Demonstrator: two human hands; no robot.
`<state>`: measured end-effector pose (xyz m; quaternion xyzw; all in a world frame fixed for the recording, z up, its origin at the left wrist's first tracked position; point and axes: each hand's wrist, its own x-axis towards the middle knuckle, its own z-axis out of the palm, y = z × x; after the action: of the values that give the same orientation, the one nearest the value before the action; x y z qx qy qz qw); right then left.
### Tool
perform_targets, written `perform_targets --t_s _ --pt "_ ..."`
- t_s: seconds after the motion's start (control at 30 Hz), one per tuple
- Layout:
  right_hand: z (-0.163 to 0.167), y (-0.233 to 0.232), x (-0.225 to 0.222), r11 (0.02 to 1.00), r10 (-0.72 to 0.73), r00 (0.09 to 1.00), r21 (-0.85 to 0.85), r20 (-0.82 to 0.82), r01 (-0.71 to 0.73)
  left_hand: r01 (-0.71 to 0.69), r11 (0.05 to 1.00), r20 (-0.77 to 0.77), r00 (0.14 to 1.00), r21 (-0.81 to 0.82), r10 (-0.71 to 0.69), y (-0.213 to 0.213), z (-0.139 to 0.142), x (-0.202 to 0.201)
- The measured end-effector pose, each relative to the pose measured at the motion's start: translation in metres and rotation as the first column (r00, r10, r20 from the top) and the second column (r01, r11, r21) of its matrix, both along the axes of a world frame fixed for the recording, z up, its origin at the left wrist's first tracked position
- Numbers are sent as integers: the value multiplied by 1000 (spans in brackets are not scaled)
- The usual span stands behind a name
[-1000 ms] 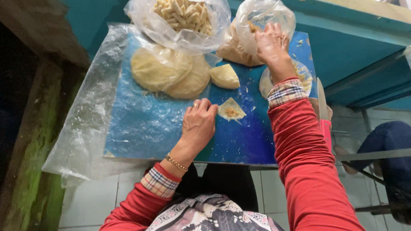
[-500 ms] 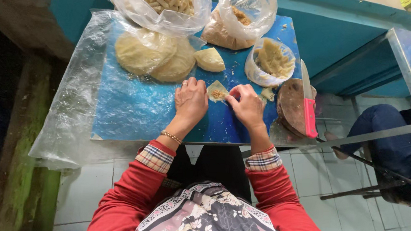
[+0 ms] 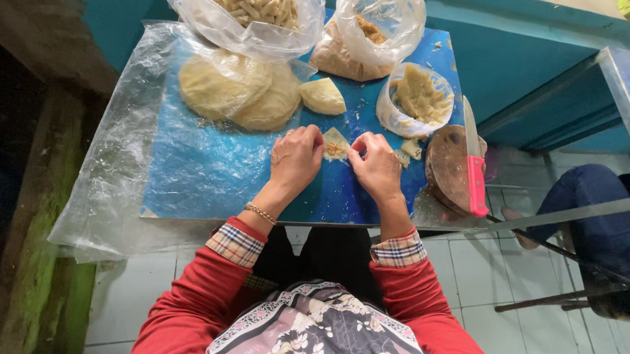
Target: The person pinches off pieces of dough, flattens them into thin squares on the work table, spoons filling from a plastic bag onto each square, and folds the dough over into triangular filled pastries, setting finished ones aside on the table.
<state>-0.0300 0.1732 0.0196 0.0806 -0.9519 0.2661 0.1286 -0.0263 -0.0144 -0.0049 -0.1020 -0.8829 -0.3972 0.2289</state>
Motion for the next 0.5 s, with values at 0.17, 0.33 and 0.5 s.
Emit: perform_targets --t_s 0.17,0.33,0.5 --pt "10 -12 5 979 10 999 -203 40 -1 91 995 -14 996 52 -90 -2 5 3" --pt "16 -22 19 989 42 999 -139 3 -41 133 989 -76 987 -66 -138 -4 7 6" --pt "15 -14 19 948 316 919 31 -237 -318 197 974 -121 970 -112 -210 -4 -5 1"
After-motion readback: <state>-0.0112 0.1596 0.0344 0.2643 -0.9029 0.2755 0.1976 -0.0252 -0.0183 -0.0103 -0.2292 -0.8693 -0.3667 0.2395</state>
